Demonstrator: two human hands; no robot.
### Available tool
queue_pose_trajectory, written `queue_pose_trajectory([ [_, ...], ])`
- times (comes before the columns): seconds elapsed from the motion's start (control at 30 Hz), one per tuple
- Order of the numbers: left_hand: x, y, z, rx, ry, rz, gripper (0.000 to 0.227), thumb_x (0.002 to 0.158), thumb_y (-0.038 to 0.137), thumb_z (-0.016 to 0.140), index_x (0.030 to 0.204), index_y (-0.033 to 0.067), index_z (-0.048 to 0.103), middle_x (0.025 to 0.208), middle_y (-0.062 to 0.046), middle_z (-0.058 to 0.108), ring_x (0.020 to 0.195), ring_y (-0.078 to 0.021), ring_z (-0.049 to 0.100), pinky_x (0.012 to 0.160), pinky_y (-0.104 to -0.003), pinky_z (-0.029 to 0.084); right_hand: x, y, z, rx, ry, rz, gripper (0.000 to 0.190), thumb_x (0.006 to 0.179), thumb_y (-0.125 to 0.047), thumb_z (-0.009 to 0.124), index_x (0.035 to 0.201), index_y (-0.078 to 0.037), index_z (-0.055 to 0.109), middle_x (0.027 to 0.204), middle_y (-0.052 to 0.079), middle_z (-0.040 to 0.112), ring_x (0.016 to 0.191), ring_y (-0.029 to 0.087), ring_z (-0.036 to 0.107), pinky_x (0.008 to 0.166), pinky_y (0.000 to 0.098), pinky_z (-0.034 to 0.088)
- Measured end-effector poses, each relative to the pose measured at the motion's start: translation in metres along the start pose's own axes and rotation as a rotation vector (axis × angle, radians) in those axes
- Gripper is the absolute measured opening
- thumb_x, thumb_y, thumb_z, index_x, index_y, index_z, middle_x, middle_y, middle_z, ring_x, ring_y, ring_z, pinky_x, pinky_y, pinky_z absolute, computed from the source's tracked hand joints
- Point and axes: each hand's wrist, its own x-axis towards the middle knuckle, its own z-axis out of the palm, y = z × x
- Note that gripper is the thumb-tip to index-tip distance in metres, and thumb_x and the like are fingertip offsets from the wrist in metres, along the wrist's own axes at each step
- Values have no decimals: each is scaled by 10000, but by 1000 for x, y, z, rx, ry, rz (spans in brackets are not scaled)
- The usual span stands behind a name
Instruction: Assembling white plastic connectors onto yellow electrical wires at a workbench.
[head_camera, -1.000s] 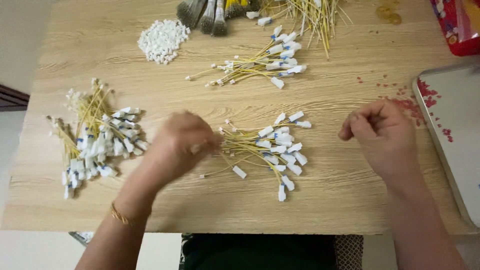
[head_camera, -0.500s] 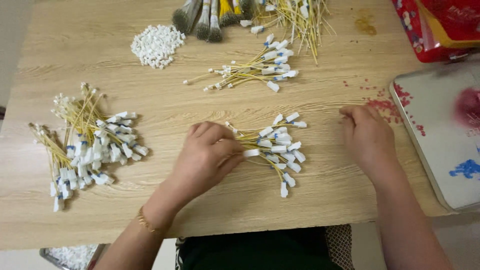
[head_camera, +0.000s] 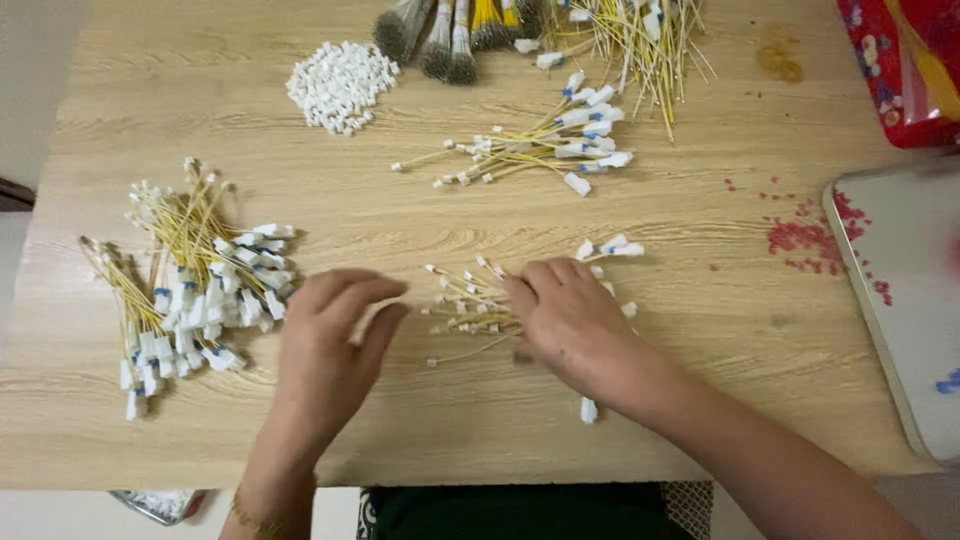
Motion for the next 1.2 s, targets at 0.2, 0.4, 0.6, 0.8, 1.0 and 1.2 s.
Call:
queue_pose_trajectory([
  [0.2,-28,-21,10,-44,-159,-371,232,859,127,731,1089,102,744,1114,-95,709,897,-194,679,703,-306,612,14,9,-7,-51,-282,172,70,1014,-57,598,963,-10,606,797,118,624,704,194,582,642,294,611],
  [0.4,-9,19,12,-204,-200,-180,268,792,154,783,1052,100,748,983,-17,749,889,-203,708,826,-349,538,19,20,-17,87,-203,347,189,955,-3,450,1029,7,623,798,147,629,689,239,569,724,386,543],
  [0.6,27,40,10,-408,-253,-385,460,864,222,738,1296,99,638,1105,-61,779,1052,-144,751,692,-266,638,2,39,-43,1079,196,677,352,902,-33,508,1249,-27,562,1213,175,735,964,255,746,657,335,616],
  [0.8,55,34,46,-409,-142,-164,532,913,222,716,1377,20,553,1106,-280,713,1057,-494,693,851,-596,551,-7,48,-33,1307,677,185,169,1045,-85,487,939,-37,610,765,124,643,770,216,628,814,361,508],
  [1.0,59,-24,107,165,-148,-243,333,923,273,683,1238,171,654,896,-79,675,845,-375,737,737,-485,601,28,37,-59,798,98,618,335,1081,-283,522,1093,50,562,738,139,615,665,266,654,608,371,536],
  [1.2,55,-22,100,136,-180,-305,272,939,209,587,1198,179,667,911,-102,707,834,-377,754,708,-498,608,67,56,10,314,-104,423,290,900,-259,668,931,23,724,826,230,725,886,448,745,726,567,594],
])
